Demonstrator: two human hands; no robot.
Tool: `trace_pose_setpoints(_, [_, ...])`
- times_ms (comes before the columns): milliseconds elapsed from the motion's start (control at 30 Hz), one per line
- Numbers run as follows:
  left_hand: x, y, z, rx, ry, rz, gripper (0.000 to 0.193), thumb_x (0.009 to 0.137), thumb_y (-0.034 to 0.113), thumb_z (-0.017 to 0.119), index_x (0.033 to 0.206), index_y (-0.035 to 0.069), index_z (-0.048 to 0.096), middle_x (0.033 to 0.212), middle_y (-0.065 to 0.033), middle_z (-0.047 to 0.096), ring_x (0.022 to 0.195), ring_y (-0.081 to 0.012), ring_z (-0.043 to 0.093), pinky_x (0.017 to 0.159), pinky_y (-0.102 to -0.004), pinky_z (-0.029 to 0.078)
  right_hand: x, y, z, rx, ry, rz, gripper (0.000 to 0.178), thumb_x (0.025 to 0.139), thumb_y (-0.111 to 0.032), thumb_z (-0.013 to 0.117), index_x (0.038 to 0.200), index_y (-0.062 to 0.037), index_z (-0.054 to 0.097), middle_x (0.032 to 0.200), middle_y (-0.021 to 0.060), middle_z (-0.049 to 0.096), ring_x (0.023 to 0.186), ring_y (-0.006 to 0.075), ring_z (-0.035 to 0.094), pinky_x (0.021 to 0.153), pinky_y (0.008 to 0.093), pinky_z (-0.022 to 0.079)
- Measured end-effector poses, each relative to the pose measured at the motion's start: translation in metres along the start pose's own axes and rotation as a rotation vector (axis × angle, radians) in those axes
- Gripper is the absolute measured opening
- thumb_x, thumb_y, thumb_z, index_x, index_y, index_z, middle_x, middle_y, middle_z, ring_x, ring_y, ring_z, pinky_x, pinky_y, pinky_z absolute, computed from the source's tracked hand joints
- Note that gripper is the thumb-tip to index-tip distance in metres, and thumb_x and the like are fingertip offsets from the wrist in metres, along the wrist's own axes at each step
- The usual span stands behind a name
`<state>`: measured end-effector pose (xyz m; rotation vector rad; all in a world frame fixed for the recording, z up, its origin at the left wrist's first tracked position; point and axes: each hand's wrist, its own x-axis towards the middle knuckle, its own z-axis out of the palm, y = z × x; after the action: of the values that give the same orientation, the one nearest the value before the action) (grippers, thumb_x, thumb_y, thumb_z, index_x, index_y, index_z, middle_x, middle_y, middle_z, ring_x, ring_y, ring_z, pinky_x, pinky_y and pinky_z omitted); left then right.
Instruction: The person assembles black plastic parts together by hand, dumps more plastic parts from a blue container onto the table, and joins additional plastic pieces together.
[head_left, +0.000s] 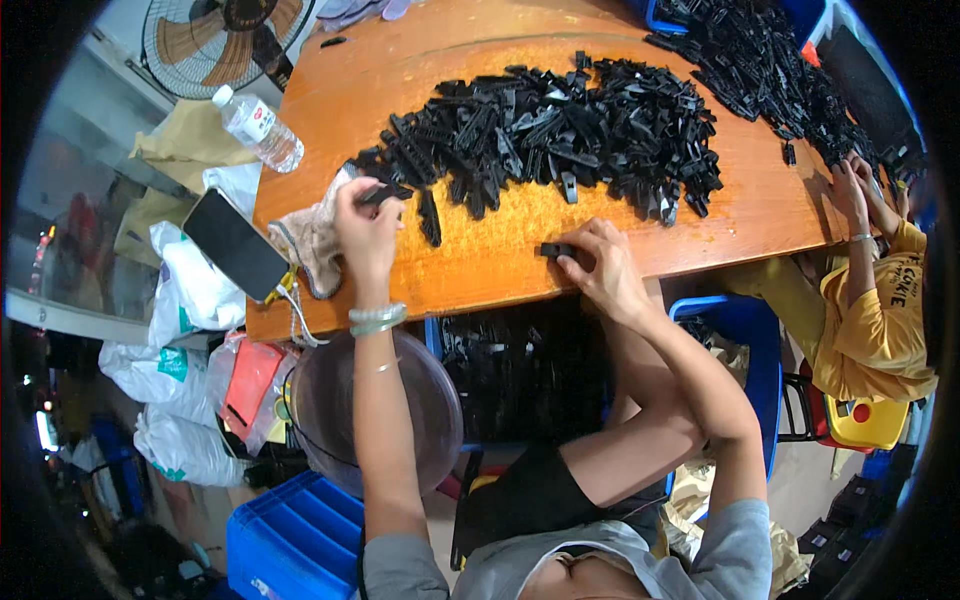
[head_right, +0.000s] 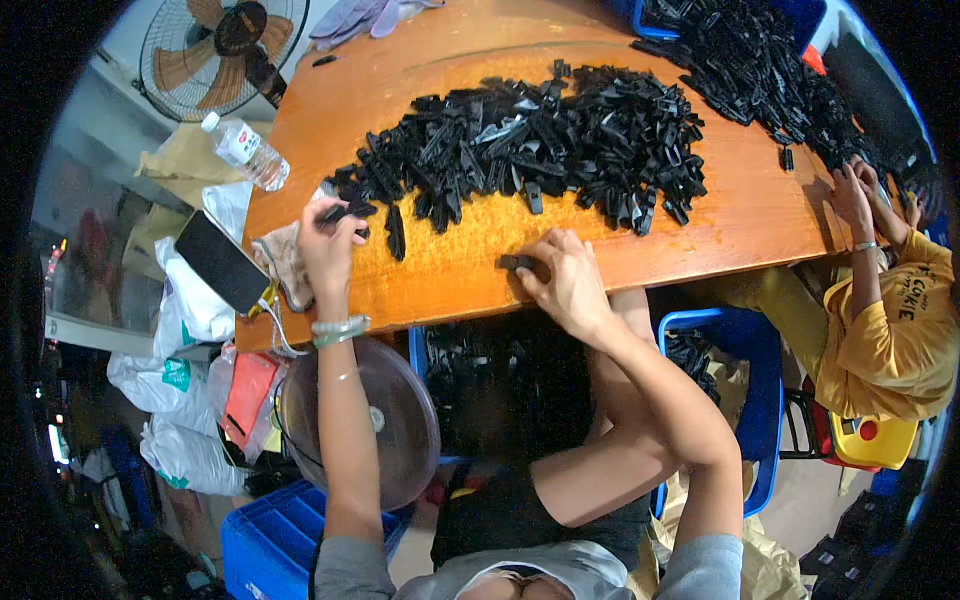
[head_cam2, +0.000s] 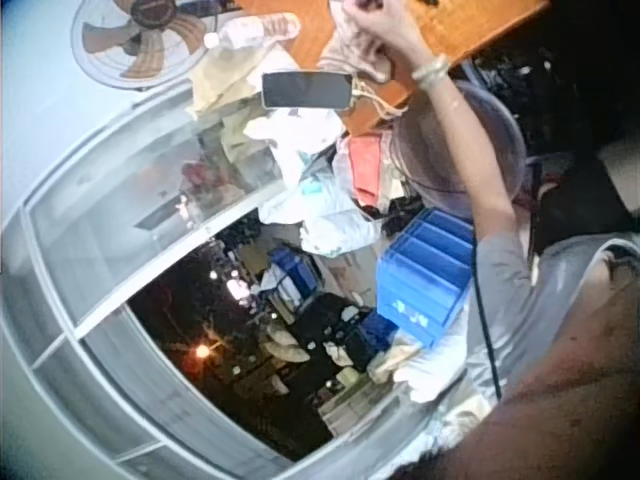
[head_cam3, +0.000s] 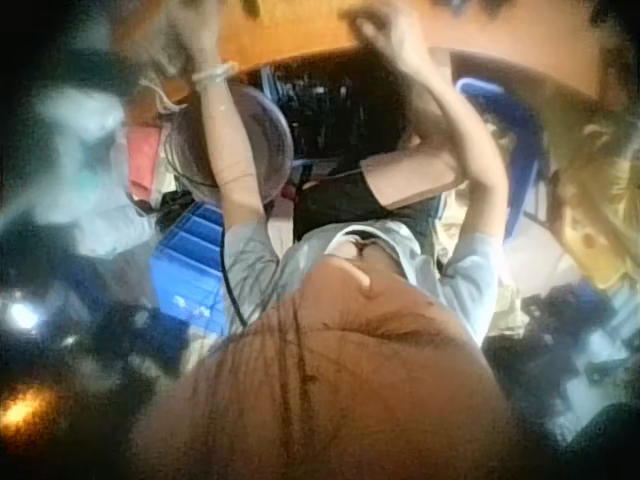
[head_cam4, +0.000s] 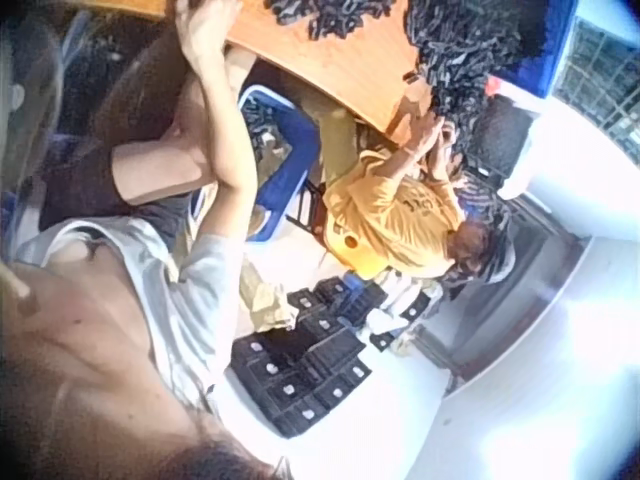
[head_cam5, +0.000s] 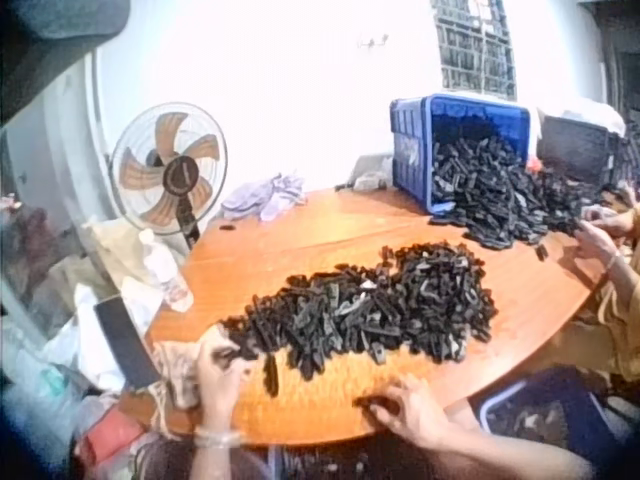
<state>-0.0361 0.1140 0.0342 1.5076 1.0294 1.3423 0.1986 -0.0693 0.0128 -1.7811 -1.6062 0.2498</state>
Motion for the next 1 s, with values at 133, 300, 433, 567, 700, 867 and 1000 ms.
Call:
trace_pose_setpoints(133, [-0.082, 0.010, -0.059, -0.443, -0.040, -0.217, 0.033, 0.078, -0.011, 0.056, 0.109, -0.002, 0.051, 0.107, -0.0157, 0.058, 0.087, -0.0243, 0.064, 0.074, -0.0328, 0.058, 0.002, 0.008, 0.002, -0.004, 0.022, -0.036, 0.025, 0.076, -0.014, 0.072, 0.097, -0.0007, 0.067, 0.093, 0.0150, 0.060, 0.092, 0.0341, 0.056, 0.081, 0.0422, 0.044])
trace_pose_setpoints(300, [-0.174, -0.033, -0.149, -0.606, -0.077, -0.453, 0.031, 0.075, -0.009, 0.061, 0.105, -0.002, 0.056, 0.102, -0.0150, 0.062, 0.085, -0.0230, 0.064, 0.073, -0.0332, 0.056, 0.008, 0.002, -0.005, -0.042, 0.029, -0.021, 0.023, 0.076, -0.011, 0.072, 0.095, 0.0024, 0.068, 0.089, 0.0163, 0.059, 0.087, 0.0330, 0.056, 0.080, 0.0402, 0.045])
trace_pose_setpoints(433, [-0.229, -0.097, -0.186, 0.694, -0.184, -0.453, 0.028, 0.066, -0.013, 0.071, 0.091, -0.003, 0.062, 0.088, -0.0088, 0.067, 0.079, -0.0167, 0.065, 0.075, -0.0272, 0.054, 0.010, 0.000, 0.006, -0.056, 0.025, -0.057, 0.024, 0.075, -0.011, 0.073, 0.095, 0.0017, 0.069, 0.087, 0.0153, 0.059, 0.087, 0.0315, 0.056, 0.079, 0.0394, 0.045])
trace_pose_setpoints(567, [-0.201, -0.053, -0.137, -0.148, -0.054, -0.445, 0.024, 0.072, -0.014, 0.067, 0.093, -0.003, 0.062, 0.102, -0.0136, 0.064, 0.091, -0.0184, 0.062, 0.078, -0.0292, 0.056, 0.006, 0.000, -0.004, -0.041, 0.020, -0.015, 0.024, 0.075, -0.012, 0.073, 0.095, 0.0012, 0.069, 0.088, 0.0150, 0.059, 0.088, 0.0310, 0.056, 0.079, 0.0388, 0.045])
trace_pose_setpoints(700, [-0.154, 0.010, -0.043, -0.215, -0.186, -0.106, 0.022, 0.074, -0.014, 0.061, 0.093, -0.003, 0.060, 0.105, -0.0144, 0.063, 0.092, -0.0212, 0.063, 0.080, -0.0296, 0.053, 0.003, 0.003, 0.000, -0.001, 0.103, -0.056, 0.024, 0.078, -0.010, 0.071, 0.099, 0.0000, 0.067, 0.086, 0.0153, 0.061, 0.080, 0.0309, 0.057, 0.076, 0.0383, 0.046])
trace_pose_setpoints(867, [-0.109, 0.014, 0.019, 0.325, -0.356, 0.356, 0.019, 0.069, -0.003, 0.071, 0.087, 0.000, 0.064, 0.093, -0.0112, 0.061, 0.090, -0.0275, 0.056, 0.080, -0.0353, 0.046, 0.008, -0.036, -0.008, 0.266, -0.190, 0.021, 0.025, 0.080, -0.008, 0.070, 0.104, -0.0014, 0.067, 0.082, 0.0144, 0.063, 0.077, 0.0277, 0.060, 0.072, 0.0354, 0.047])
trace_pose_setpoints(1000, [-0.098, 0.007, 0.028, 0.349, -0.419, 0.307, 0.020, 0.068, 0.000, 0.074, 0.087, 0.001, 0.067, 0.085, -0.0094, 0.057, 0.085, -0.0265, 0.053, 0.077, -0.0350, 0.045, 0.006, -0.022, -0.007, 0.211, -0.270, 0.046, 0.027, 0.078, -0.008, 0.072, 0.103, -0.0010, 0.068, 0.081, 0.0159, 0.064, 0.079, 0.0294, 0.060, 0.073, 0.0370, 0.048])
